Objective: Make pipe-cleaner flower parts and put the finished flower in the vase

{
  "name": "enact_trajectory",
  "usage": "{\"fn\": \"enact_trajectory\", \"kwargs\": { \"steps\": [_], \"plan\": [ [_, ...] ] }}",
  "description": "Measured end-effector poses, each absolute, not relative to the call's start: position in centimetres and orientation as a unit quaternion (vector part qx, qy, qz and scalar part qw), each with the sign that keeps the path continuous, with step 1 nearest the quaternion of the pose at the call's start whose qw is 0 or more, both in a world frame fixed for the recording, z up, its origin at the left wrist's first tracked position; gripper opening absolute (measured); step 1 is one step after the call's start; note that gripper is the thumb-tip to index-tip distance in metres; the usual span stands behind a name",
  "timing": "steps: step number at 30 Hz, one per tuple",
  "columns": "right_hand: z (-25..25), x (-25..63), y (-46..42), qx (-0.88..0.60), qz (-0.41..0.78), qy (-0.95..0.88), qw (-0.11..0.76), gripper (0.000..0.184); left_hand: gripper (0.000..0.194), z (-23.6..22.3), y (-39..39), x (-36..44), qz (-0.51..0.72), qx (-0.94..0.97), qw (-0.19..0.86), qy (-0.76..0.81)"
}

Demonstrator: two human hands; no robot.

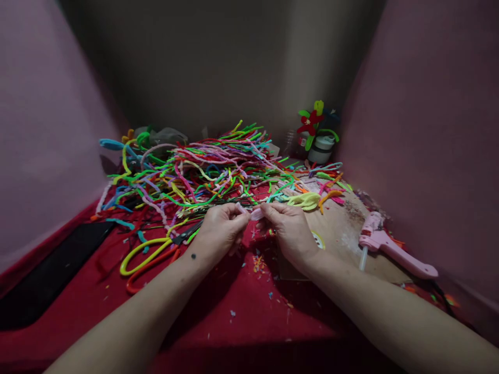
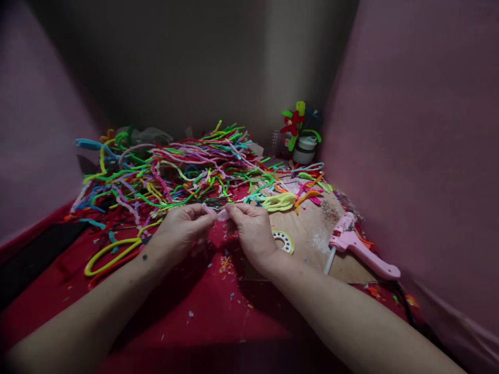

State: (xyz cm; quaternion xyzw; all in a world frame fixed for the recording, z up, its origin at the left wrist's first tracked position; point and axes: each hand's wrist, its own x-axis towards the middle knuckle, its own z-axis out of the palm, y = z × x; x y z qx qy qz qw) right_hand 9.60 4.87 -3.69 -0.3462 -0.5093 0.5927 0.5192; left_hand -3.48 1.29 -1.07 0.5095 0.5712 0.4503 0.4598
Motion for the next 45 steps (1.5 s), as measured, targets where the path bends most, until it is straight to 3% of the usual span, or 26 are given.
{"fn": "enact_trajectory", "kwargs": {
  "steps": [16, 21, 24, 28, 31, 33, 35, 40, 42, 45],
  "plan": [
    [-3.1, 9.6, 5.0, -0.325, 0.705, -0.478, 0.411, 0.017, 0.019, -1.2, 1.5, -4.0, 0.473, 0.502, 0.488, 0.535],
    [-2.9, 9.5, 4.9, -0.353, 0.692, -0.490, 0.396, 0.011, 0.016, -1.1, 1.5, -3.7, 0.468, 0.509, 0.466, 0.552],
    [-2.9, 9.6, 5.0, -0.364, 0.691, -0.486, 0.394, 0.012, 0.011, -1.5, 1.3, -3.9, 0.470, 0.563, 0.379, 0.564],
    [-2.9, 9.8, 5.3, -0.346, 0.729, -0.447, 0.386, 0.013, 0.017, -2.6, 1.3, -4.9, 0.418, 0.738, 0.141, 0.511],
    [-2.9, 10.0, 5.6, -0.336, 0.746, -0.431, 0.379, 0.013, 0.024, -2.6, 1.4, -5.6, 0.368, 0.796, 0.093, 0.472],
    [-2.9, 10.1, 5.6, -0.337, 0.733, -0.450, 0.383, 0.013, 0.021, -2.0, 1.4, -5.5, 0.400, 0.765, 0.143, 0.484],
    [-2.8, 10.1, 5.5, -0.337, 0.686, -0.505, 0.401, 0.013, 0.017, -1.2, 1.4, -5.4, 0.442, 0.687, 0.257, 0.516],
    [-2.6, 10.2, 4.6, -0.367, 0.419, -0.702, 0.444, 0.016, 0.023, -0.6, 1.8, -5.7, 0.389, 0.517, 0.575, 0.501],
    [-2.6, 10.2, 4.2, -0.372, 0.338, -0.743, 0.441, 0.016, 0.024, -0.7, 1.9, -5.9, 0.355, 0.510, 0.613, 0.487],
    [-2.7, 10.2, 4.0, -0.373, 0.296, -0.764, 0.435, 0.016, 0.027, -0.7, 1.8, -5.6, 0.346, 0.546, 0.576, 0.500]
  ]
}}
